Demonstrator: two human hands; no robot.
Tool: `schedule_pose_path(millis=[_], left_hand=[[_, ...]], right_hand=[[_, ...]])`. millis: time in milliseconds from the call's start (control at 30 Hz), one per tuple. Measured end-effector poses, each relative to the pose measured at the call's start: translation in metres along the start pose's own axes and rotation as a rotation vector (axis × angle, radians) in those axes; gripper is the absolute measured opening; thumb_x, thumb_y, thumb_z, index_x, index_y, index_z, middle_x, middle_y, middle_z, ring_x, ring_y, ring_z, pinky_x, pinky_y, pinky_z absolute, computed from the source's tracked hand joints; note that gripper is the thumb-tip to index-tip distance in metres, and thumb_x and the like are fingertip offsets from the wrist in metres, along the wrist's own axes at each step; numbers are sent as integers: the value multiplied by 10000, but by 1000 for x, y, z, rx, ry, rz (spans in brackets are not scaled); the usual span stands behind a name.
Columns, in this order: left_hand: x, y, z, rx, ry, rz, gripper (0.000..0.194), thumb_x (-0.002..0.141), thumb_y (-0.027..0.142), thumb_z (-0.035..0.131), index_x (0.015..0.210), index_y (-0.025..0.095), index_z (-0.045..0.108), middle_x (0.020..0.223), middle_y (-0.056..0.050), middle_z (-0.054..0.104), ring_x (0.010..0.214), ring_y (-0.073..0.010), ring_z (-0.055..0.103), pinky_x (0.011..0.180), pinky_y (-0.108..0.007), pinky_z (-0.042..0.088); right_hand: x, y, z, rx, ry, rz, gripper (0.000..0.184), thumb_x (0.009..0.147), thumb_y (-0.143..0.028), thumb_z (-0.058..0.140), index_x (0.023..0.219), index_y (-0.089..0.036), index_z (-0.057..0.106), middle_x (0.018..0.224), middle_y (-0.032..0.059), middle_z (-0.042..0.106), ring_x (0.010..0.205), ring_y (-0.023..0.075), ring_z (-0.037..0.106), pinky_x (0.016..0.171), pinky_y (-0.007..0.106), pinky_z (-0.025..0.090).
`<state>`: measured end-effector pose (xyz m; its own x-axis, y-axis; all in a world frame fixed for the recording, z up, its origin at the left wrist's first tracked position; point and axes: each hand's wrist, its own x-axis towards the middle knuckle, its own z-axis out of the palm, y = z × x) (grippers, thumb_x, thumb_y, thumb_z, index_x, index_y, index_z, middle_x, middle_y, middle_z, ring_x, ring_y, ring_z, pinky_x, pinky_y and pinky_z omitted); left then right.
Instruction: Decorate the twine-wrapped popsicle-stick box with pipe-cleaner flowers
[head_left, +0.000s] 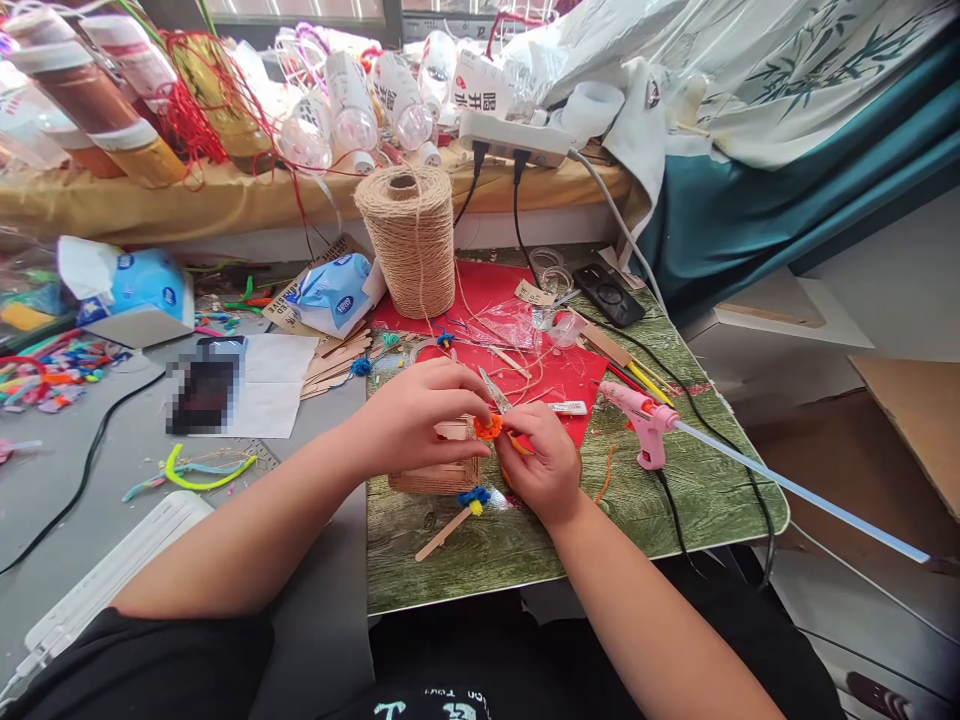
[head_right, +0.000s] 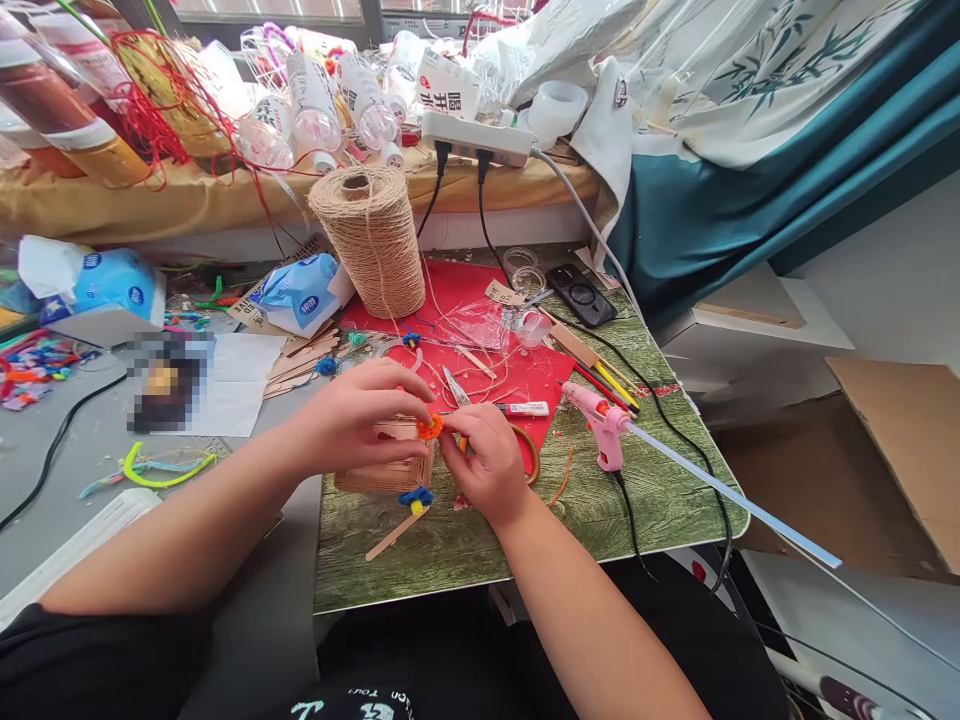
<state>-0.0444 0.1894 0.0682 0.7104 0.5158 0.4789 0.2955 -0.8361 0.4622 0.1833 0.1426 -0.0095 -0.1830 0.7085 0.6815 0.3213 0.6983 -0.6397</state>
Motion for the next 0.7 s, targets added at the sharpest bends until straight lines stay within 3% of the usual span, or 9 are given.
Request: schedule_pose_path(millis=[267,700], left_hand=[[0,0,3,5,-44,-26,82,991,307,722,1017,230,717,1113,-81,772,1021,-209,700,936,-378,540],[2,0,3,10,-33,24,80,996,277,719,1058,227,709,1105,-71,781,1002,-195,705,923,-370,523]], right_hand=[[1,0,0,-24,-1,-19,282,985,-113,667,1213,-277,690,1013,69,742,925,241,698,794,423,593],[-1,1,0,-10,3,-15,315,976,-99,682,1234,-281,693,1038,70,743,937,239,700,814,424,592]])
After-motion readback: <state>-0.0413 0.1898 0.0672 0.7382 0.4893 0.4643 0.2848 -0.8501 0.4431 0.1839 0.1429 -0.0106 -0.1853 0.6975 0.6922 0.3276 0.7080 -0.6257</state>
